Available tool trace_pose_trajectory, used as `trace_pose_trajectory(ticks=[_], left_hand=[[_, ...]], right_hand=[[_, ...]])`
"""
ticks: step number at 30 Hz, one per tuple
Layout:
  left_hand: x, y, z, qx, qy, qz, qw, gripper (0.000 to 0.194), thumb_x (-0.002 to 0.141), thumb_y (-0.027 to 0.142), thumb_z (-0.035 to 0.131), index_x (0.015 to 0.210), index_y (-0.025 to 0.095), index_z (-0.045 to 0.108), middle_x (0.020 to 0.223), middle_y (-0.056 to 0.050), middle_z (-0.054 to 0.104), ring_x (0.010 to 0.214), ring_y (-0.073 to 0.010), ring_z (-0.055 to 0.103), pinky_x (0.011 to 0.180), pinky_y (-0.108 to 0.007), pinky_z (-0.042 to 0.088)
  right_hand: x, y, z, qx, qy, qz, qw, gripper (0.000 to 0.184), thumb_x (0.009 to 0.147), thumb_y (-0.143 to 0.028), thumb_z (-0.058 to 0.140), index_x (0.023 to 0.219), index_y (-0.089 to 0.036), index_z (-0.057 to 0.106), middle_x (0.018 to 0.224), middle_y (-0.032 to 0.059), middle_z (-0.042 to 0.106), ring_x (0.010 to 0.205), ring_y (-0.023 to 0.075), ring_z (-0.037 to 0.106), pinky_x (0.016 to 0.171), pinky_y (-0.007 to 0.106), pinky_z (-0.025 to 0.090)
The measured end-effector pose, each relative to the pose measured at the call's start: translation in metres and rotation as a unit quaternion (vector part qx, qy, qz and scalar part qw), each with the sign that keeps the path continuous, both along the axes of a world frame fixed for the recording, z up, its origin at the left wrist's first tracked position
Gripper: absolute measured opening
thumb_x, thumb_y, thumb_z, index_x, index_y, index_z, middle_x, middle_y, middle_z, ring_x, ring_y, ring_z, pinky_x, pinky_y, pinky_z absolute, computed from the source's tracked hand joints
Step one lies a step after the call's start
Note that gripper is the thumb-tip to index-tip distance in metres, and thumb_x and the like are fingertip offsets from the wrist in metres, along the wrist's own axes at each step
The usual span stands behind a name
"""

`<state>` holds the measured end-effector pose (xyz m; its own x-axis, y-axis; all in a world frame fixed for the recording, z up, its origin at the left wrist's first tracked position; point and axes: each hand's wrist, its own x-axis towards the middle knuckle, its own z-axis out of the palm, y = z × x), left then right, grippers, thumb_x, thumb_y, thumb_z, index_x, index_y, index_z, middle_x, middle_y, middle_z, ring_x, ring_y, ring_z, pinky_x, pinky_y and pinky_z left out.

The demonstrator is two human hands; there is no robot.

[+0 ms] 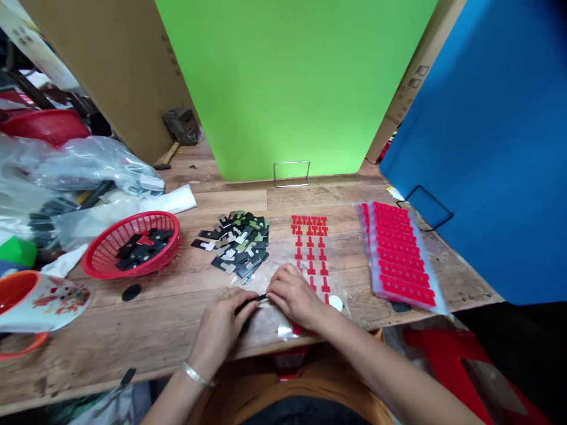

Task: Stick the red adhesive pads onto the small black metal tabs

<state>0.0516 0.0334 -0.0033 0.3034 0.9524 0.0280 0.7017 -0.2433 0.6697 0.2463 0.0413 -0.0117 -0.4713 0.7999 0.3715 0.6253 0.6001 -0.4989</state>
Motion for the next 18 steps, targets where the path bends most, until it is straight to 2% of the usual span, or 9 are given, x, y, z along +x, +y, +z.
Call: trace_pose_trajectory(ticks=[6,11,15,18], left_hand=[[0.001,-0.008,-0.018,0.052,0.035,-0.015,0.998,0.023,0.083,0.034,0.05,0.087,0.02,0.068,0.083,-0.006,0.067,0.082,-0.0196,0.062,0.074,-0.029,0.046],[0.003,-0.008,-0.014,0.048,0.043,-0.007,0.998,0.025,0.084,0.035,0.049,0.085,0.019,0.068,0.08,-0.007,0.066,0.08,-0.0206,0.062,0.072,-0.03,0.046],[0.005,-0.004,0.002,-0.029,0.014,-0.009,0.999,0.027,0.081,0.039,0.051,0.085,0.021,0.07,0.084,-0.007,0.068,0.08,-0.0216,0.062,0.073,-0.03,0.046],[0.008,0.0,0.016,-0.149,-0.087,-0.004,0.985,0.035,0.081,0.047,0.048,0.086,0.019,0.07,0.085,-0.006,0.07,0.079,-0.0207,0.062,0.074,-0.03,0.047]], right_hand=[[-0.001,-0.001,-0.01,0.024,-0.037,0.018,0.999,0.02,0.089,-0.026,0.049,0.077,-0.018,0.062,0.082,0.0042,0.059,0.094,0.0187,0.044,0.082,0.034,0.035],[0.0,0.0,-0.006,0.037,-0.046,0.025,0.998,0.021,0.09,-0.026,0.049,0.075,-0.018,0.061,0.08,0.0038,0.06,0.093,0.018,0.045,0.08,0.033,0.034],[0.004,0.001,-0.001,0.048,-0.034,0.04,0.997,0.021,0.09,-0.026,0.048,0.077,-0.02,0.063,0.078,0.003,0.061,0.089,0.017,0.046,0.078,0.031,0.036],[0.01,0.0,0.008,0.054,-0.006,0.057,0.997,0.021,0.091,-0.025,0.045,0.085,-0.021,0.065,0.084,0.004,0.064,0.088,0.0167,0.048,0.078,0.03,0.039]])
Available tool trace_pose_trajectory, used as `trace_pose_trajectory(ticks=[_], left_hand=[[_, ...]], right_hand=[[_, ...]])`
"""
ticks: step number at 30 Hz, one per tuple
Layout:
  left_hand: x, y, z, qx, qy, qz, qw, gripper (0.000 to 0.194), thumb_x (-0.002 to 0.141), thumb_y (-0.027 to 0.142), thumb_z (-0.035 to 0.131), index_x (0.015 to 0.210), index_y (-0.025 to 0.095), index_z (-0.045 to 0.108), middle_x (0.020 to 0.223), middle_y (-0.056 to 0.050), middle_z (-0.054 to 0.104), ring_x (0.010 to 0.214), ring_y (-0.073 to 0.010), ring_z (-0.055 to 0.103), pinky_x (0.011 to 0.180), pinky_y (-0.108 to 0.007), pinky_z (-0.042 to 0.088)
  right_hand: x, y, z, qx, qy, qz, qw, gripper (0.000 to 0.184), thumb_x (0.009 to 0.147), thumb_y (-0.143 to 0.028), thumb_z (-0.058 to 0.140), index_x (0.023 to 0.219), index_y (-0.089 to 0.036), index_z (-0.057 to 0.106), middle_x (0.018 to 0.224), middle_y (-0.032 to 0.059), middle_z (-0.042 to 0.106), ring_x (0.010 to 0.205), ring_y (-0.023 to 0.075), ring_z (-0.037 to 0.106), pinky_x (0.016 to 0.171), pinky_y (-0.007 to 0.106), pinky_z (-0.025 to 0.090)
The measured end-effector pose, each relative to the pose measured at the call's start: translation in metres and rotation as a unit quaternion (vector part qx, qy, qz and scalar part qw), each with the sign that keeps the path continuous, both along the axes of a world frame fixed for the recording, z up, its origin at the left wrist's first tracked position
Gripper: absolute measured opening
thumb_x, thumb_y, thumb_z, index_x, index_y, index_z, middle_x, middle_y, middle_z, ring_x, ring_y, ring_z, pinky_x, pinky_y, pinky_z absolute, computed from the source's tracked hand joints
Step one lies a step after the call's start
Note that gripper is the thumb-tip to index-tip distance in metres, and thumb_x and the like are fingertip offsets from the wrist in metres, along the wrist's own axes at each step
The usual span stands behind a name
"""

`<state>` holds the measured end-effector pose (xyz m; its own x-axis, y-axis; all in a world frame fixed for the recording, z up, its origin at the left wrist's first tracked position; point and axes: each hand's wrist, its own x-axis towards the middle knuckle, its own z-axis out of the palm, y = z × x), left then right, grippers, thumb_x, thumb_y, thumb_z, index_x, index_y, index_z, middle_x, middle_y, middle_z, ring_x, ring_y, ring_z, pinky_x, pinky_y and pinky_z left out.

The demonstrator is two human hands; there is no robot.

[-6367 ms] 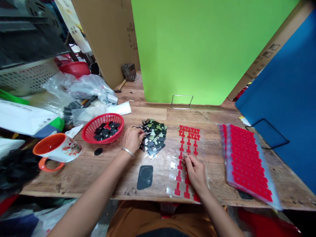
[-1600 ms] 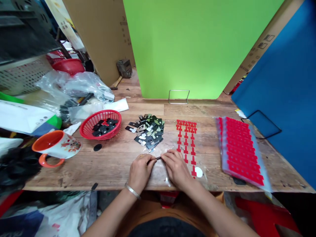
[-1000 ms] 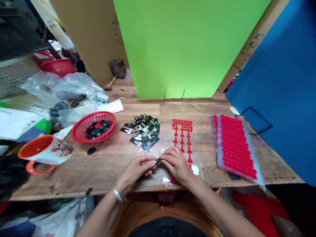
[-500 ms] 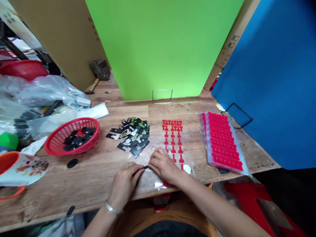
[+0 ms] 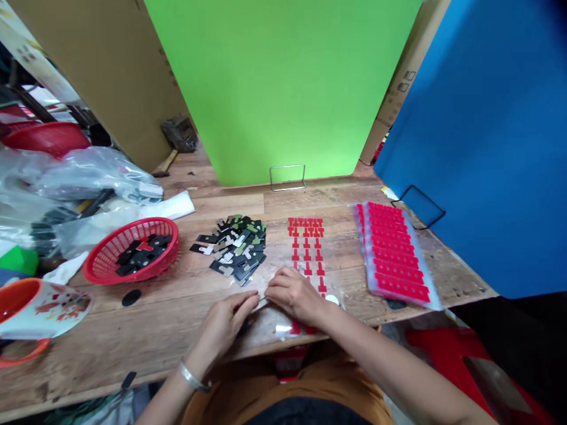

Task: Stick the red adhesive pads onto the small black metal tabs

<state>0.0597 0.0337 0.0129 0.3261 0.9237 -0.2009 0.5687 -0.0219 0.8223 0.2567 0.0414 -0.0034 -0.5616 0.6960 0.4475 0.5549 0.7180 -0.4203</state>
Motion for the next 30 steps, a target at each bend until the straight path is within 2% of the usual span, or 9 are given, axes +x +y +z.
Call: trace_pose_trajectory(ticks=[3,6,7,9,10,13,21,25,30], left_hand=[[0.003,0.005,0.008,-0.166,-0.122,-0.002,0.978,0.039,0.077,0.049,0.053,0.085,0.014,0.067,0.068,-0.004,0.066,0.061,-0.0147,0.058,0.06,-0.026,0.047],[0.006,0.014,0.008,-0.238,-0.206,0.049,0.948,0.045,0.063,0.042,0.071,0.097,0.013,0.062,0.062,0.002,0.06,0.051,-0.0085,0.052,0.052,-0.02,0.042],[0.007,0.017,0.007,-0.241,-0.222,0.073,0.942,0.046,0.061,0.04,0.074,0.096,0.013,0.061,0.062,0.002,0.06,0.051,-0.0075,0.052,0.052,-0.019,0.041],[0.012,0.024,0.004,-0.235,-0.241,0.108,0.935,0.043,0.058,0.038,0.076,0.09,0.013,0.06,0.062,0.002,0.061,0.051,-0.0067,0.053,0.052,-0.018,0.042],[0.016,0.027,0.003,-0.227,-0.247,0.117,0.935,0.041,0.058,0.037,0.076,0.086,0.013,0.059,0.061,0.002,0.061,0.051,-0.0066,0.053,0.053,-0.018,0.043],[0.027,0.037,0.002,-0.194,-0.267,0.132,0.935,0.036,0.058,0.034,0.077,0.078,0.013,0.056,0.061,0.001,0.063,0.052,-0.0073,0.056,0.054,-0.019,0.045],[0.056,0.073,0.0,-0.189,-0.342,0.163,0.906,0.029,0.065,0.022,0.074,0.088,0.01,0.06,0.071,-0.008,0.069,0.058,-0.0114,0.063,0.057,-0.021,0.051],[0.071,0.099,-0.006,-0.192,-0.361,0.211,0.888,0.016,0.068,0.018,0.071,0.077,0.008,0.064,0.067,-0.009,0.068,0.055,-0.0105,0.062,0.054,-0.019,0.051],[0.094,0.138,-0.019,-0.156,-0.379,0.269,0.872,0.005,0.076,0.014,0.063,0.074,0.009,0.062,0.066,-0.001,0.063,0.055,-0.0037,0.056,0.057,-0.013,0.047]], right_hand=[[0.006,0.005,0.008,-0.026,0.042,0.024,0.998,0.018,0.089,-0.023,0.048,0.093,-0.02,0.065,0.09,0.0046,0.065,0.088,0.0166,0.052,0.079,0.03,0.042],[0.013,0.029,0.006,-0.091,0.087,0.021,0.992,0.022,0.082,-0.016,0.056,0.102,-0.022,0.063,0.1,0.0032,0.065,0.093,0.0155,0.056,0.082,0.029,0.044],[0.017,0.042,0.004,-0.116,0.092,-0.02,0.989,0.025,0.079,-0.012,0.058,0.102,-0.022,0.063,0.102,0.0028,0.065,0.093,0.0153,0.057,0.082,0.028,0.044],[0.025,0.07,-0.002,-0.159,0.08,-0.198,0.964,0.021,0.077,-0.007,0.056,0.09,-0.02,0.066,0.09,0.0011,0.067,0.083,0.0138,0.06,0.077,0.025,0.045],[0.029,0.085,-0.005,-0.159,0.077,-0.246,0.953,0.02,0.078,-0.006,0.052,0.087,-0.017,0.066,0.088,0.0039,0.067,0.082,0.0146,0.06,0.076,0.026,0.044],[0.038,0.121,-0.012,-0.157,0.065,-0.316,0.934,0.018,0.079,-0.007,0.049,0.083,-0.013,0.065,0.085,0.0084,0.066,0.082,0.0169,0.058,0.076,0.027,0.042],[0.034,0.157,-0.023,-0.227,-0.016,-0.37,0.901,0.008,0.07,-0.01,0.059,0.071,-0.015,0.066,0.071,0.0059,0.065,0.065,0.0148,0.057,0.06,0.022,0.038],[0.035,0.168,-0.023,-0.25,-0.045,-0.376,0.891,0.006,0.065,-0.009,0.063,0.066,-0.014,0.066,0.064,0.0053,0.064,0.06,0.0145,0.056,0.055,0.022,0.036],[0.034,0.158,-0.027,-0.199,-0.037,-0.379,0.903,0.011,0.071,-0.013,0.059,0.077,-0.015,0.068,0.081,0.0089,0.065,0.07,0.0163,0.056,0.061,0.023,0.038]])
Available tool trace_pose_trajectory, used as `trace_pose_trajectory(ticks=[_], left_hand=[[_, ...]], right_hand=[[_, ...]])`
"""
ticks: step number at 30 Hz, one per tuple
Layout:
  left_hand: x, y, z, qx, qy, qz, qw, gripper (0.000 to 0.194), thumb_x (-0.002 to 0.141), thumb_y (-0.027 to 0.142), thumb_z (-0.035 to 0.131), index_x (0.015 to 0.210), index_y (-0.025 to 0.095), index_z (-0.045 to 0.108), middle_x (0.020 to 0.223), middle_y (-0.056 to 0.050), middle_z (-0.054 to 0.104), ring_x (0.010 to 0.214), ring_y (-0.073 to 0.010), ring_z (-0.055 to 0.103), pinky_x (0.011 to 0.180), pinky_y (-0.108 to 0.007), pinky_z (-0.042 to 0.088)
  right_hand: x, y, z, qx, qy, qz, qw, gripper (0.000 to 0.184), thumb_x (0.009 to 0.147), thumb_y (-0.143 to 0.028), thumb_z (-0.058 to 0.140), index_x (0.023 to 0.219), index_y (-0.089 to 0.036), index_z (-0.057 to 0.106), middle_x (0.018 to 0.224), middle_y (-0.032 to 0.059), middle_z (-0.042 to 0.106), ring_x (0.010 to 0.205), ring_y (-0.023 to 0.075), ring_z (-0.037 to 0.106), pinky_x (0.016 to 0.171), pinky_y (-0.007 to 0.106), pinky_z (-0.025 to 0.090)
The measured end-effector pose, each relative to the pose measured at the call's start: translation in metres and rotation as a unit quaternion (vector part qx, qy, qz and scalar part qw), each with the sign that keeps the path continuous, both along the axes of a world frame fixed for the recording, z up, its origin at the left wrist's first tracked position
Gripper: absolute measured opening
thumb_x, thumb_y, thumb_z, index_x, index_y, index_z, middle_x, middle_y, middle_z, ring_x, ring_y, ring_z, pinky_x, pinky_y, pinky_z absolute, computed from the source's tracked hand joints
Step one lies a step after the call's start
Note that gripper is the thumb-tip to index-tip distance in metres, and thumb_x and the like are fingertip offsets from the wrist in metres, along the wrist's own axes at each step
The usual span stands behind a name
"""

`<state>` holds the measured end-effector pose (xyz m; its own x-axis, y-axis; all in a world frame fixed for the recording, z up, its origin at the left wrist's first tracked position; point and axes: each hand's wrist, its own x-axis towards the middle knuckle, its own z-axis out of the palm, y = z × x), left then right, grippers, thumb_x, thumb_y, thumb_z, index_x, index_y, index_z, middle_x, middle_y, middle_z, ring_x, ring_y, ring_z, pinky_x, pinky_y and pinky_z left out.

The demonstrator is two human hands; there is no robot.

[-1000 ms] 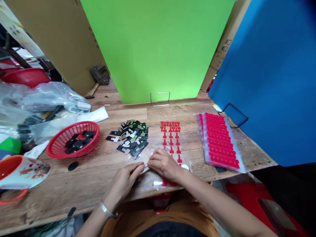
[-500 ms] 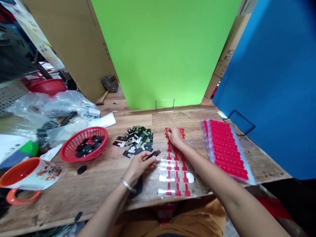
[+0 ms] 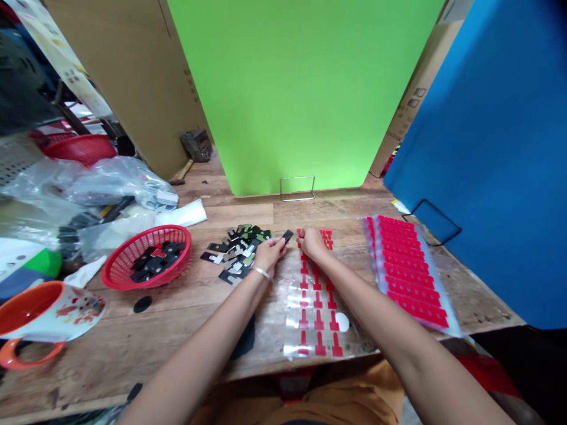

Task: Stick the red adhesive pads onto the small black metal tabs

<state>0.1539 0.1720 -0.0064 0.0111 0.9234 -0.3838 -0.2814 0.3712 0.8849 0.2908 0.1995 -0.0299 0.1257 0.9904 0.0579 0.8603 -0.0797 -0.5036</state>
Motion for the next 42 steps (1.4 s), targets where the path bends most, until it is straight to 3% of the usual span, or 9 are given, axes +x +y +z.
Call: trace_pose_trajectory(ticks=[3,7,10,17,23,31,36,42], left_hand=[[0.012,0.021,-0.006,-0.008,0.007,0.013,1.0,0.01,0.082,0.018,0.057,0.085,0.009,0.06,0.076,-0.002,0.061,0.063,-0.0067,0.057,0.061,-0.02,0.049],[0.023,0.04,-0.012,-0.033,0.02,-0.008,0.999,0.028,0.085,0.029,0.052,0.108,0.013,0.054,0.105,-0.008,0.058,0.087,-0.0169,0.059,0.072,-0.036,0.051],[0.026,0.048,-0.014,-0.049,0.033,-0.02,0.998,0.031,0.086,0.03,0.051,0.113,0.015,0.053,0.112,-0.009,0.055,0.094,-0.019,0.057,0.079,-0.039,0.049],[0.031,0.053,-0.017,-0.063,0.068,-0.011,0.996,0.031,0.086,0.03,0.051,0.113,0.016,0.053,0.114,-0.009,0.055,0.095,-0.0192,0.056,0.08,-0.039,0.049],[0.031,0.054,-0.011,-0.037,0.083,0.012,0.996,0.029,0.086,0.03,0.051,0.111,0.014,0.053,0.109,-0.008,0.056,0.09,-0.0178,0.058,0.075,-0.037,0.05],[0.045,0.062,-0.01,-0.06,0.052,-0.045,0.996,0.03,0.086,0.03,0.051,0.112,0.015,0.053,0.111,-0.009,0.056,0.093,-0.0184,0.057,0.078,-0.038,0.05],[0.045,0.066,-0.015,-0.079,0.051,-0.05,0.994,0.031,0.086,0.03,0.051,0.113,0.016,0.052,0.113,-0.009,0.055,0.095,-0.019,0.057,0.08,-0.039,0.049],[0.047,0.062,-0.012,-0.082,0.054,-0.027,0.995,0.033,0.085,0.03,0.052,0.114,0.016,0.052,0.114,-0.009,0.055,0.096,-0.0195,0.057,0.08,-0.04,0.049]], right_hand=[[-0.002,-0.011,-0.006,0.049,0.0,0.009,0.999,0.015,0.076,-0.014,0.053,0.076,-0.015,0.068,0.089,0.0102,0.062,0.078,0.0176,0.055,0.068,0.025,0.038],[-0.004,-0.015,-0.01,0.091,0.01,0.012,0.996,0.016,0.074,-0.01,0.049,0.07,-0.015,0.064,0.081,0.0073,0.059,0.076,0.0175,0.052,0.07,0.026,0.038],[-0.003,-0.014,-0.01,0.114,0.022,0.013,0.993,0.013,0.07,-0.008,0.049,0.071,-0.016,0.059,0.078,0.0057,0.057,0.076,0.0178,0.05,0.07,0.027,0.038],[0.006,-0.023,-0.006,0.153,0.051,0.04,0.986,0.012,0.075,-0.009,0.043,0.074,-0.018,0.051,0.078,0.0045,0.053,0.079,0.0181,0.048,0.073,0.027,0.037],[0.004,-0.02,-0.011,0.145,0.053,0.054,0.987,0.009,0.069,-0.01,0.05,0.073,-0.018,0.052,0.08,0.0055,0.053,0.081,0.02,0.046,0.075,0.03,0.037],[0.002,-0.016,-0.012,0.15,0.07,0.058,0.984,0.01,0.069,-0.009,0.05,0.07,-0.019,0.052,0.081,0.006,0.051,0.082,0.0212,0.044,0.077,0.032,0.036],[0.004,-0.026,-0.012,0.175,0.125,0.056,0.975,0.011,0.073,-0.01,0.047,0.07,-0.02,0.05,0.08,0.0045,0.052,0.082,0.0199,0.046,0.077,0.031,0.037],[0.011,-0.033,-0.01,0.204,0.233,0.004,0.951,0.007,0.08,-0.018,0.042,0.078,-0.02,0.048,0.078,0.0023,0.054,0.078,0.0168,0.05,0.074,0.028,0.04]])
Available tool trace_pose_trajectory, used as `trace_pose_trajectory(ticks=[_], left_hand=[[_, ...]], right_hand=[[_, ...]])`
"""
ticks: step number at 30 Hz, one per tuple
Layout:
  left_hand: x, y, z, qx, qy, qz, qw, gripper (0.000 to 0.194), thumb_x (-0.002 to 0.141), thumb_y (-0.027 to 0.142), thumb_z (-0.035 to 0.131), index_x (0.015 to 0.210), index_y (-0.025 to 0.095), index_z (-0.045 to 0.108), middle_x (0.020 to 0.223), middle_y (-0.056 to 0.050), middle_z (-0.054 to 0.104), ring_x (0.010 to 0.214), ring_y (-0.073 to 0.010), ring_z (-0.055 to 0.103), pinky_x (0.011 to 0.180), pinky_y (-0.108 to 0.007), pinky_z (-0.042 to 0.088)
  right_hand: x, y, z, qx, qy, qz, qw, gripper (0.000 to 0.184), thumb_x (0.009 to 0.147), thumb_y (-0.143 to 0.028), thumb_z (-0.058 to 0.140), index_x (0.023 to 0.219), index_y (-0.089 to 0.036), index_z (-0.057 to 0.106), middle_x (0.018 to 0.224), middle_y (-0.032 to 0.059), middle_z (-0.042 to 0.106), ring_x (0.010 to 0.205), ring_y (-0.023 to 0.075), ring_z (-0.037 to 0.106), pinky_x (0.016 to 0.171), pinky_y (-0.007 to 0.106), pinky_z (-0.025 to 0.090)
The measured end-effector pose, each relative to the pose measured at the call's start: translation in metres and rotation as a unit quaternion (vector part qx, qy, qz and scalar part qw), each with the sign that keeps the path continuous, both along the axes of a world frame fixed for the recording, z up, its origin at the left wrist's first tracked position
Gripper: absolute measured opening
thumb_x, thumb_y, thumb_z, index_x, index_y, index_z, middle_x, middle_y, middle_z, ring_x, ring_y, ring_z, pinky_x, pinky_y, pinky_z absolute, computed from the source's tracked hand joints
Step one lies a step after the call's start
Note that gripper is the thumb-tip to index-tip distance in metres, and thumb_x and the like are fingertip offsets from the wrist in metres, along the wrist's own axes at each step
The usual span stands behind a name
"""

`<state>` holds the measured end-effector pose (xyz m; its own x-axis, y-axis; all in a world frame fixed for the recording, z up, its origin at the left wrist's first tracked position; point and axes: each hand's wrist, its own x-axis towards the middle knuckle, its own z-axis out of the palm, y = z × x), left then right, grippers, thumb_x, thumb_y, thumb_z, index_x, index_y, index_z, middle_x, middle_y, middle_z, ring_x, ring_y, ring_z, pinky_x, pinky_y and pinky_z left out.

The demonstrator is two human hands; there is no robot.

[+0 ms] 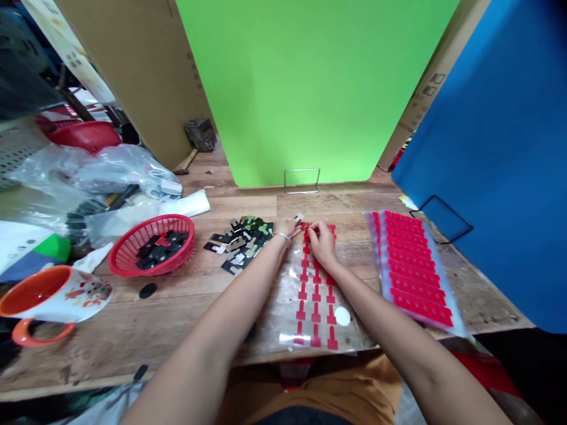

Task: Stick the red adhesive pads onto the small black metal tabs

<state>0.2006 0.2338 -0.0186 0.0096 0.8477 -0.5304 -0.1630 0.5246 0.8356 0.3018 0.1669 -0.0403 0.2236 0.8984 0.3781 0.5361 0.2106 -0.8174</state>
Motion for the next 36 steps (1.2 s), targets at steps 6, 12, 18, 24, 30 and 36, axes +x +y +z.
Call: trace_pose_trajectory(ticks=[6,12,18,24,30,36], left_hand=[[0.0,-0.005,0.013,0.014,-0.004,0.001,1.0,0.032,0.086,0.031,0.051,0.114,0.016,0.052,0.115,-0.009,0.054,0.096,-0.0195,0.056,0.08,-0.04,0.049],[-0.021,-0.057,0.035,0.076,-0.033,-0.01,0.997,0.018,0.082,0.023,0.057,0.095,0.01,0.061,0.088,-0.005,0.063,0.074,-0.0127,0.06,0.067,-0.027,0.051],[-0.055,-0.147,0.033,0.055,-0.086,-0.044,0.994,0.01,0.072,0.012,0.065,0.082,0.009,0.062,0.073,-0.008,0.068,0.056,-0.0107,0.063,0.059,-0.022,0.053],[-0.065,-0.186,0.017,0.017,-0.127,-0.039,0.991,0.024,0.07,0.002,0.063,0.091,0.012,0.059,0.074,-0.007,0.069,0.06,-0.0134,0.067,0.061,-0.022,0.056],[-0.063,-0.192,0.013,-0.003,-0.139,-0.023,0.99,0.027,0.068,-0.001,0.062,0.092,0.011,0.059,0.071,-0.006,0.069,0.058,-0.0134,0.067,0.059,-0.021,0.055],[-0.064,-0.193,0.011,-0.015,-0.138,-0.038,0.99,0.025,0.071,-0.001,0.059,0.094,0.01,0.059,0.073,-0.008,0.07,0.058,-0.0136,0.067,0.06,-0.022,0.056]], right_hand=[[0.007,-0.015,0.016,0.008,0.106,-0.009,0.994,0.007,0.077,-0.026,0.047,0.079,-0.019,0.048,0.075,-0.0003,0.053,0.069,0.0131,0.052,0.067,0.025,0.043],[-0.001,-0.066,0.037,-0.026,0.196,0.036,0.98,0.012,0.069,-0.023,0.058,0.075,-0.019,0.049,0.065,-0.0045,0.05,0.057,0.01,0.048,0.054,0.021,0.04],[-0.019,-0.114,0.036,-0.097,0.282,0.069,0.952,0.015,0.067,-0.02,0.063,0.072,-0.019,0.049,0.064,-0.0051,0.051,0.056,0.0099,0.048,0.053,0.021,0.039],[-0.034,-0.134,0.027,-0.097,0.271,0.084,0.954,0.009,0.07,-0.02,0.06,0.072,-0.02,0.05,0.073,-0.0014,0.056,0.066,0.0121,0.053,0.061,0.023,0.043],[-0.04,-0.137,0.02,-0.12,0.262,0.073,0.955,0.008,0.071,-0.02,0.059,0.071,-0.019,0.051,0.068,-0.0024,0.056,0.06,0.0115,0.052,0.057,0.022,0.042],[-0.045,-0.138,0.013,-0.108,0.229,0.057,0.966,0.007,0.07,-0.018,0.058,0.072,-0.02,0.052,0.07,-0.0025,0.056,0.057,0.0103,0.049,0.052,0.021,0.04]])
